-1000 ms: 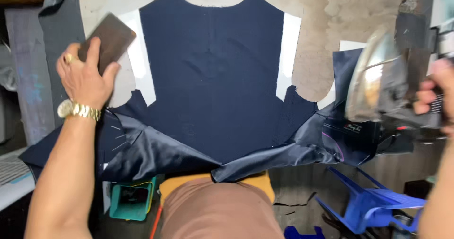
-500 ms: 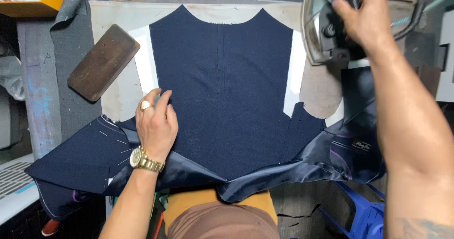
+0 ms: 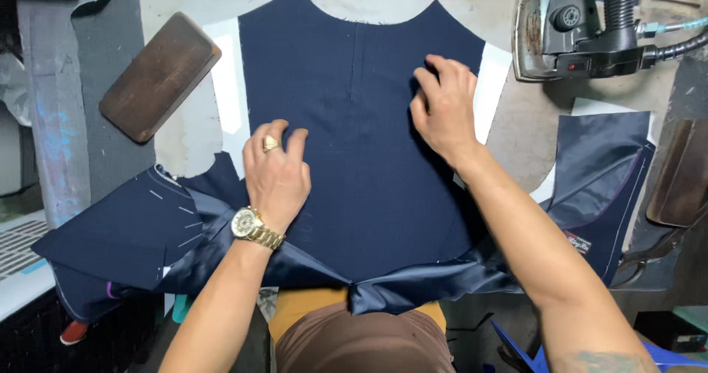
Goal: The person irons pieces of dark blue fabric using a steam iron, frequently pressing wooden blocks onto the cloth to flatten it, then cuts along a line on the fabric with shears and folds the pieces.
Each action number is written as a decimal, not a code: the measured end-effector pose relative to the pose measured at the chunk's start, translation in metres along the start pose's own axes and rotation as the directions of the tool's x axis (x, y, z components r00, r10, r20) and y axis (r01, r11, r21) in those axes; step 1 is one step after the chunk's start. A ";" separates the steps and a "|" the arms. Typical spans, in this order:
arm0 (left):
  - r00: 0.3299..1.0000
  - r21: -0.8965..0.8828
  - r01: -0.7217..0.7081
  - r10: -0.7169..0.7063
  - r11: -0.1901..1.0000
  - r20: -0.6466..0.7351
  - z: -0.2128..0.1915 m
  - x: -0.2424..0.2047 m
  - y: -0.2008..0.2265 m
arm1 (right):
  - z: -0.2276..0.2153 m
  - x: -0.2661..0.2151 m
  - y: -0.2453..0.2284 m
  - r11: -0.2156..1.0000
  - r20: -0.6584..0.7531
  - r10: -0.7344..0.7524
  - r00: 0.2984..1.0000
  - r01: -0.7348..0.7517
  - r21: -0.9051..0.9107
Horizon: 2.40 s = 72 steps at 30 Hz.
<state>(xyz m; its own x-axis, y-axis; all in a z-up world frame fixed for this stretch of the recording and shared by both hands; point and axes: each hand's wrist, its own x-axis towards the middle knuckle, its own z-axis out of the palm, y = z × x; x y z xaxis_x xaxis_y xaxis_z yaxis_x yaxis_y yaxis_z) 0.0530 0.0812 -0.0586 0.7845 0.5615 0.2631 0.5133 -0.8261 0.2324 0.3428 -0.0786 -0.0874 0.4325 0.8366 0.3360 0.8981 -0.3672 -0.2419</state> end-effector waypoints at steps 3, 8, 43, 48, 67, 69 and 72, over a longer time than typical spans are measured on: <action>1.000 0.030 0.007 -0.008 1.000 0.018 0.009 0.006 -0.020 | 0.002 0.000 0.020 0.997 -0.022 0.057 0.998 -0.058 -0.050; 0.998 -0.043 -0.056 0.057 0.998 0.022 0.009 0.022 -0.025 | 0.005 0.018 0.018 0.995 -0.093 -0.069 0.993 0.076 0.070; 0.901 -0.020 -0.388 0.383 0.922 0.202 -0.021 -0.039 -0.030 | -0.027 -0.053 -0.003 0.999 0.071 0.001 0.997 -0.004 0.038; 0.950 -0.003 -0.253 0.249 0.968 0.187 -0.036 -0.043 -0.007 | -0.028 -0.062 -0.023 0.997 0.011 -0.020 1.000 0.019 0.079; 1.000 -0.061 -0.028 0.028 0.998 0.005 -0.010 -0.020 -0.022 | -0.027 -0.067 -0.049 0.986 -0.067 0.129 0.989 -0.135 -0.100; 1.000 -0.082 -0.010 0.012 0.997 0.015 -0.006 -0.012 -0.025 | -0.031 -0.068 -0.043 0.977 -0.072 0.177 0.982 -0.184 -0.106; 0.999 -0.147 -0.008 0.013 0.989 0.036 0.001 0.003 -0.023 | -0.030 -0.071 -0.043 0.972 -0.061 0.200 0.978 -0.206 -0.117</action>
<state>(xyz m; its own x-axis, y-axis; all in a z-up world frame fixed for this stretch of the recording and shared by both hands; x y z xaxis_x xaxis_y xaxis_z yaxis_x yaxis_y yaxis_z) 0.0439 0.1021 -0.0642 0.8033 0.5485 0.2321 0.4505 -0.8145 0.3656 0.2760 -0.1343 -0.0737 0.6073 0.7202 0.3355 0.7928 -0.5767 -0.1973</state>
